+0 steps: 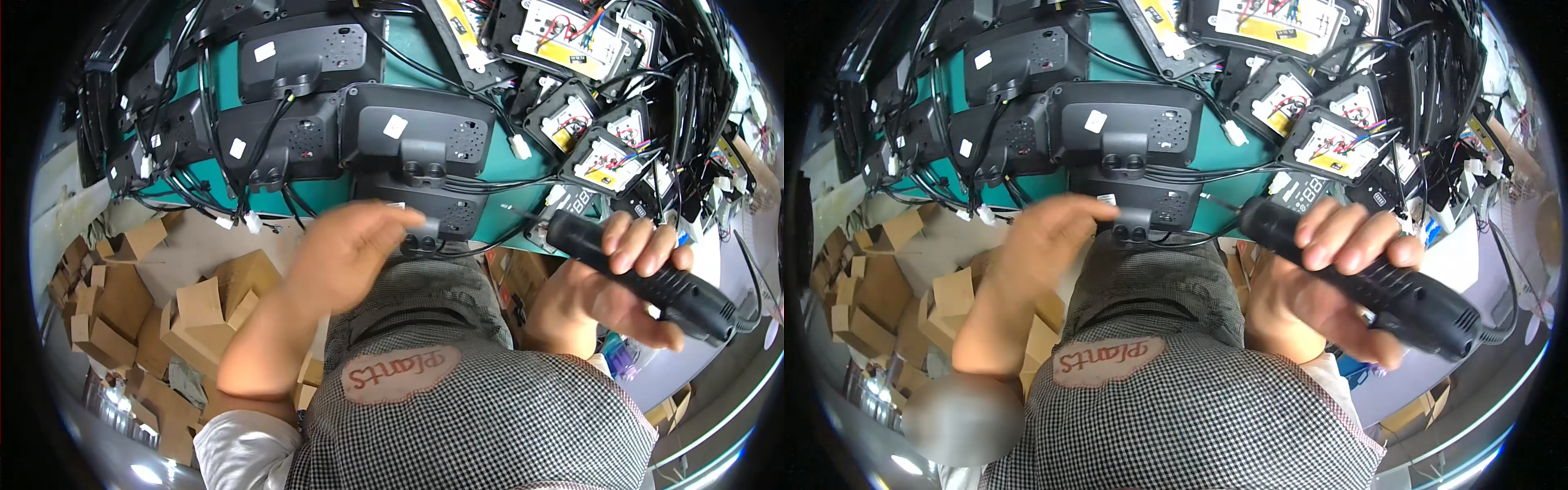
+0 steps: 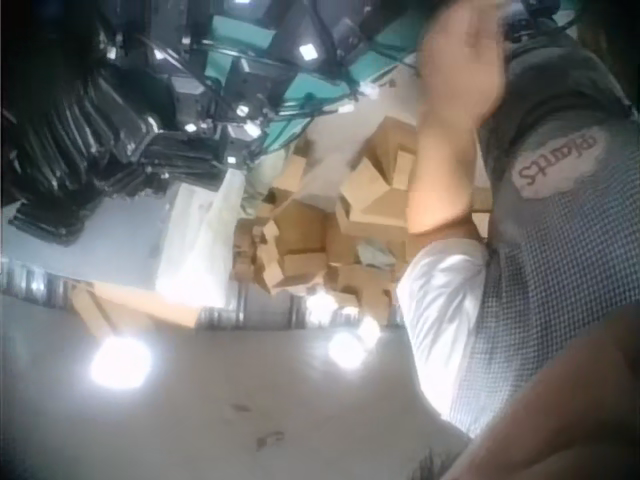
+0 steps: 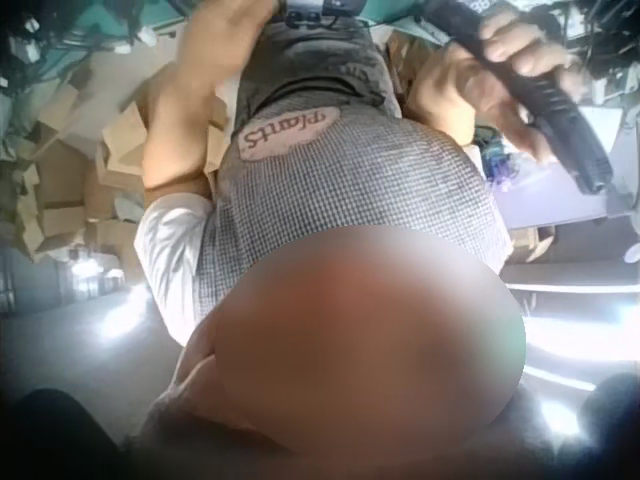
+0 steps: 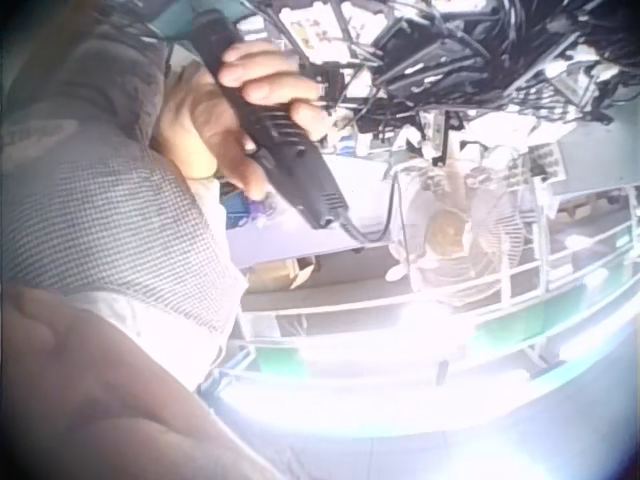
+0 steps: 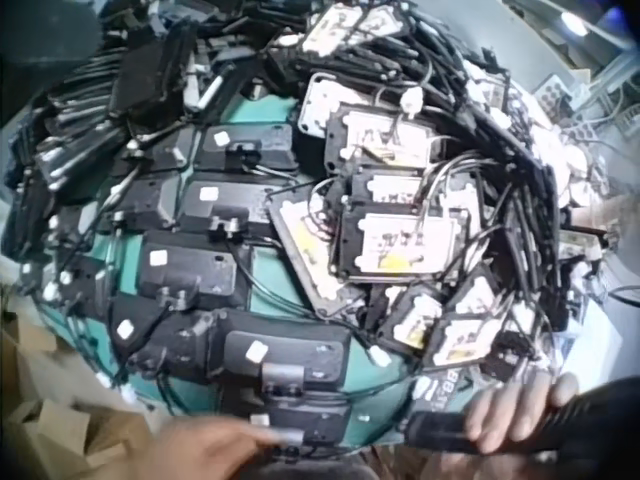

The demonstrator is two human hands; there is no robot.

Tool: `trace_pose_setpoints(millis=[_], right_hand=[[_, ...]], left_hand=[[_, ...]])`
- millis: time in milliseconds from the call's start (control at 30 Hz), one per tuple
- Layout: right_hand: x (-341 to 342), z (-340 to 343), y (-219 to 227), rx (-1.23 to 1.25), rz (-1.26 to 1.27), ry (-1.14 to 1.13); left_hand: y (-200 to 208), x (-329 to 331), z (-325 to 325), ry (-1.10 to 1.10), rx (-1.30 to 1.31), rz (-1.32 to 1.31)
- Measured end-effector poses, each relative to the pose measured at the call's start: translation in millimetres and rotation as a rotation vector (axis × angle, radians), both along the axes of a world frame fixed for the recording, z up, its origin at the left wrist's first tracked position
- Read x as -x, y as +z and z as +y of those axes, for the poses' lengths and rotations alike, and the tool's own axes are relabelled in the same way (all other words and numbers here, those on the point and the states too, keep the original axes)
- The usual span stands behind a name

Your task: The person uses a handheld electric screwdriver to fasten screws into the back of multiple black electronic devices arranged on a green workbench. They repeatedly pick up screws, align them with the screwdriver, and drive them into the devices, occasionally moving the devices to access different screw holes.

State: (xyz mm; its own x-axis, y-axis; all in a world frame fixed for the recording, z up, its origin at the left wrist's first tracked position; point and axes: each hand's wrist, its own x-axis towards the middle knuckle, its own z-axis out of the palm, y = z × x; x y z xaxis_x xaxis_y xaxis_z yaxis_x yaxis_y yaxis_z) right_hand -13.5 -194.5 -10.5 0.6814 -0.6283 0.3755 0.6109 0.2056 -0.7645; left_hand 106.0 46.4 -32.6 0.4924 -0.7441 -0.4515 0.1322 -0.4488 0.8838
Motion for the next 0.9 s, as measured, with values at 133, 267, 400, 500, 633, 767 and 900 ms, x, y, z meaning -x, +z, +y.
trace_pose_setpoints(millis=[133,267,400,500,633,767,900], right_hand=[[4,24,-9,0.049,0.058,-0.194],[11,27,-14,0.119,0.079,-0.127],[19,22,-18,0.100,0.093,-0.145],[23,21,-19,0.081,0.099,-0.141],[23,21,-24,0.106,0.095,-0.120],[21,14,-30,0.156,0.089,-0.101],[34,2,-28,0.142,0.059,-0.129]], left_hand=[[-12,31,-2,-0.262,-0.017,-0.582],[-32,36,4,-0.409,-0.046,-0.745],[-37,38,5,-0.375,0.006,-0.667],[-38,42,8,-0.405,-0.004,-0.670],[-38,40,7,-0.442,-0.019,-0.668],[-31,38,5,-0.458,-0.079,-0.578],[-13,18,-14,-0.411,-0.026,-0.536]])
